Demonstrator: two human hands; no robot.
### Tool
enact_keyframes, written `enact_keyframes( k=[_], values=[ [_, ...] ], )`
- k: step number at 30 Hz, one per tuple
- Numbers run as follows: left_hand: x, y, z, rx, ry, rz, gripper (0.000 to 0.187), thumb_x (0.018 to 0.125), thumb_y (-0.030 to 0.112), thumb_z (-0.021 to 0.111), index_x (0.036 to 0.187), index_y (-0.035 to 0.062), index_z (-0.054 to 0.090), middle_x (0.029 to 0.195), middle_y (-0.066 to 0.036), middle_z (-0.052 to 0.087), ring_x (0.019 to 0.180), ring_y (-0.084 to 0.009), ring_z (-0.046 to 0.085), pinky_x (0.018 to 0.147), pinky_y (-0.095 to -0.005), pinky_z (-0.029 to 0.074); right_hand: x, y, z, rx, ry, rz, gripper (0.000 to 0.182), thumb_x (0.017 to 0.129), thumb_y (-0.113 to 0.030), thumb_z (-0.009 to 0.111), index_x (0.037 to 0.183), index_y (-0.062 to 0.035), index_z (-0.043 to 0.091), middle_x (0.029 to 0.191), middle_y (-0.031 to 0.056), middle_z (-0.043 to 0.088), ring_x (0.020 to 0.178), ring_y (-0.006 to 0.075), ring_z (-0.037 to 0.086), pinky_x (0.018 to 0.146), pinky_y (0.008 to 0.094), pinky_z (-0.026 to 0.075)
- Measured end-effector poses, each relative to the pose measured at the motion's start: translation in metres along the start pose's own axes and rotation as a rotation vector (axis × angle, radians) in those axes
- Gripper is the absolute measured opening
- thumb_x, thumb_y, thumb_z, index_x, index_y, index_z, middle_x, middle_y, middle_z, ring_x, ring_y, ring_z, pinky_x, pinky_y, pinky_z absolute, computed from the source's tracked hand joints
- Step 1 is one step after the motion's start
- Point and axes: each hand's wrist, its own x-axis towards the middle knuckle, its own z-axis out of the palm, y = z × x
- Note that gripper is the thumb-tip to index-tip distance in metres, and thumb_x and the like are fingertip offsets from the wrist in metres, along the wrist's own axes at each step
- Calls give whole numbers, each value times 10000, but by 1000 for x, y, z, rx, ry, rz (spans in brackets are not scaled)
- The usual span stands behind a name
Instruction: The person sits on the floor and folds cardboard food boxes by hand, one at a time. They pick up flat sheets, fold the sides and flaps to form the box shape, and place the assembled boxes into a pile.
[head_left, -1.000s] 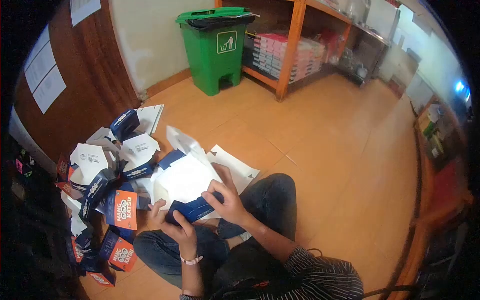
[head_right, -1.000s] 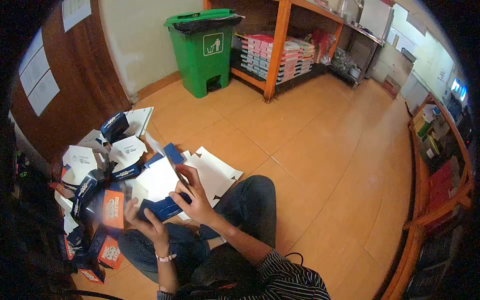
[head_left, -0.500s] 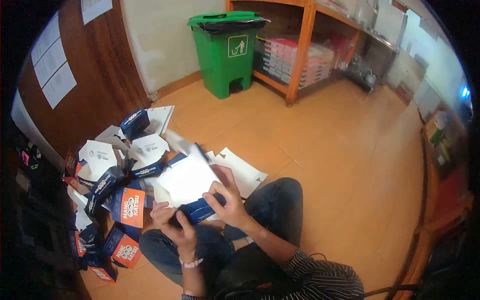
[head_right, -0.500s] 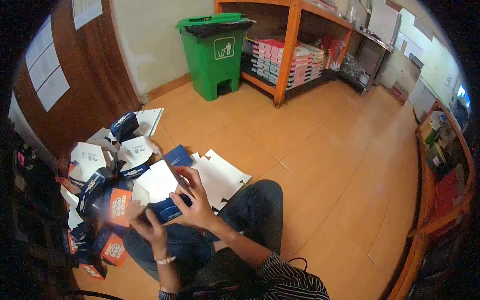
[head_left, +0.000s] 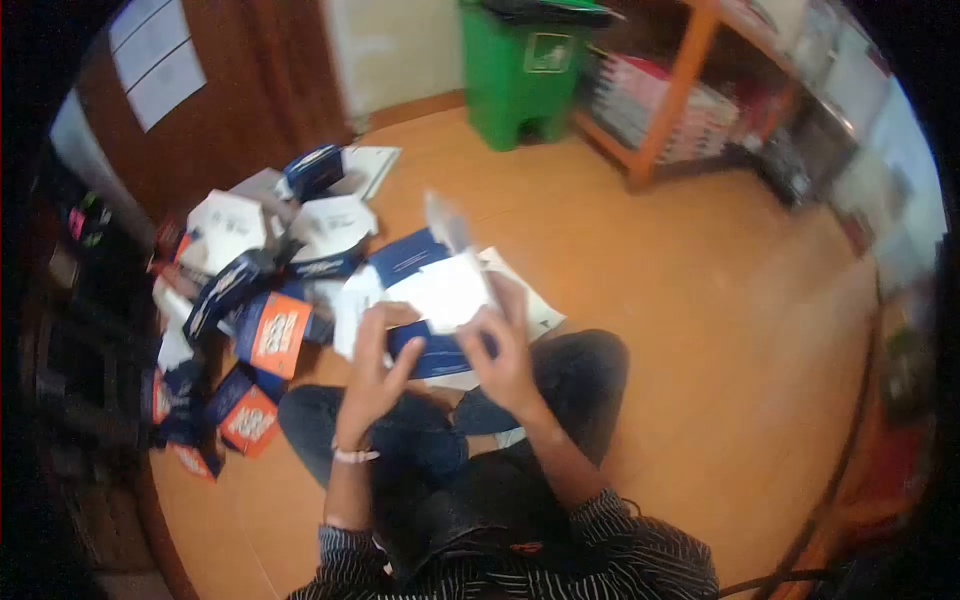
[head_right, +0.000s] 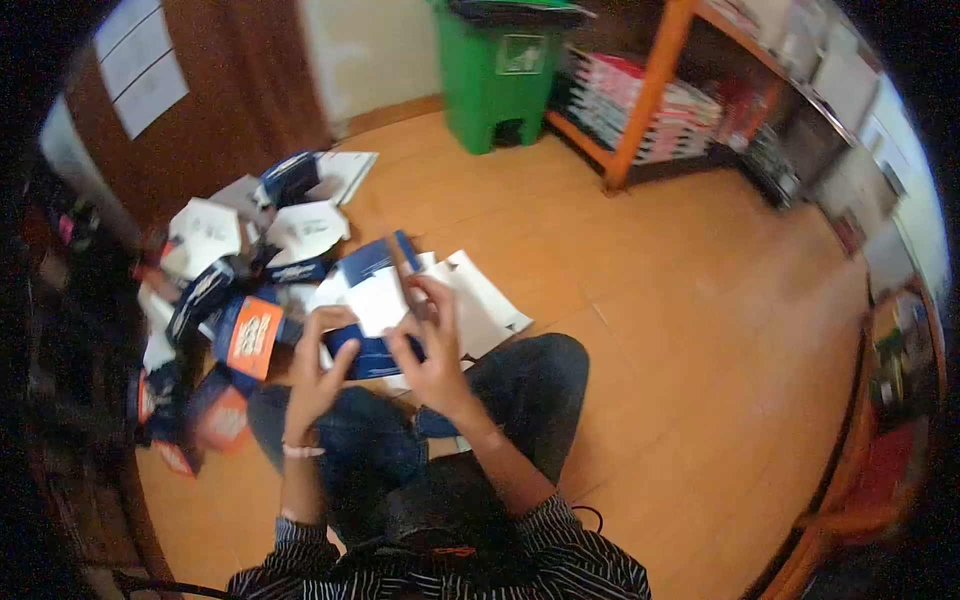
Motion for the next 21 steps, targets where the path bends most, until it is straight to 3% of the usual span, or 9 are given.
enact_keyframes(
  k=[3, 7, 10, 13, 15, 17, 18, 19, 21],
  values=[
    [4, 2, 5, 239, -84, 194, 204, 776, 78, 581, 934, -6, 483, 1020, -146, 497, 1011, -284, 477, 894, -342, 352, 2, 2, 1, -43, 19, 82, 104, 806, -54, 571, 746, 3, 508, 1178, 186, 387, 1131, 337, 411, 969, 407, 310],
    [12, -4, 1, 207, -127, 119, 201, 766, 79, 582, 921, -2, 482, 1021, -143, 484, 1018, -296, 456, 892, -347, 341, 7, 3, -2, 57, -42, 171, 153, 824, -65, 560, 721, 6, 473, 1171, 186, 385, 1134, 329, 409, 966, 397, 308],
    [12, -13, -1, -75, -113, 23, 202, 782, 116, 585, 929, 11, 495, 1043, -136, 484, 1022, -290, 450, 882, -352, 343, 12, 0, -2, 22, -53, 132, 158, 835, -73, 549, 729, 7, 463, 1172, 184, 379, 1141, 320, 396, 972, 395, 296],
    [9, -2, 4, 181, -83, 145, 218, 783, 146, 596, 941, 24, 505, 1071, -135, 479, 1052, -292, 435, 900, -376, 332, 10, 5, 3, 61, -33, 194, 154, 841, -82, 544, 739, 2, 464, 1165, 186, 382, 1142, 322, 393, 964, 396, 301],
    [8, -4, 3, 221, -96, 126, 346, 736, 205, 654, 1008, 46, 511, 1103, -132, 473, 1092, -296, 419, 917, -400, 324, 7, 19, 0, -1, -59, 216, 141, 845, -85, 539, 750, -2, 474, 1154, 196, 384, 1137, 328, 391, 957, 400, 302],
    [4, -1, 2, 284, -184, 227, 505, 671, 255, 708, 1090, 69, 497, 1121, -129, 465, 1107, -305, 422, 916, -404, 332, 10, 22, -3, -33, -67, 215, 127, 847, -89, 541, 767, -9, 484, 1145, 207, 388, 1135, 337, 389, 954, 404, 298],
    [2, -7, 2, 318, -203, 243, 635, 599, 293, 744, 1143, 94, 483, 1098, -114, 481, 1064, -295, 460, 887, -402, 353, 14, 19, -3, 19, -121, 263, 84, 815, -93, 583, 849, -26, 546, 1234, 224, 342, 1199, 356, 337, 982, 417, 273],
    [-2, -11, 0, 321, -191, 227, 635, 599, 293, 744, 1143, 94, 483, 1098, -114, 481, 1064, -295, 460, 887, -402, 353, 12, 14, -1, 25, -140, 264, 84, 815, -93, 583, 849, -26, 546, 1234, 224, 342, 1199, 356, 337, 982, 417, 273],
    [-4, -20, -8, 489, -128, 250, 584, 597, 223, 735, 1129, 135, 511, 1032, -85, 507, 929, -287, 508, 795, -404, 394, 7, -2, 4, -135, -176, 14, 223, 764, -98, 636, 984, -83, 600, 1345, 230, 239, 1279, 377, 232, 1023, 433, 229]
  ],
)
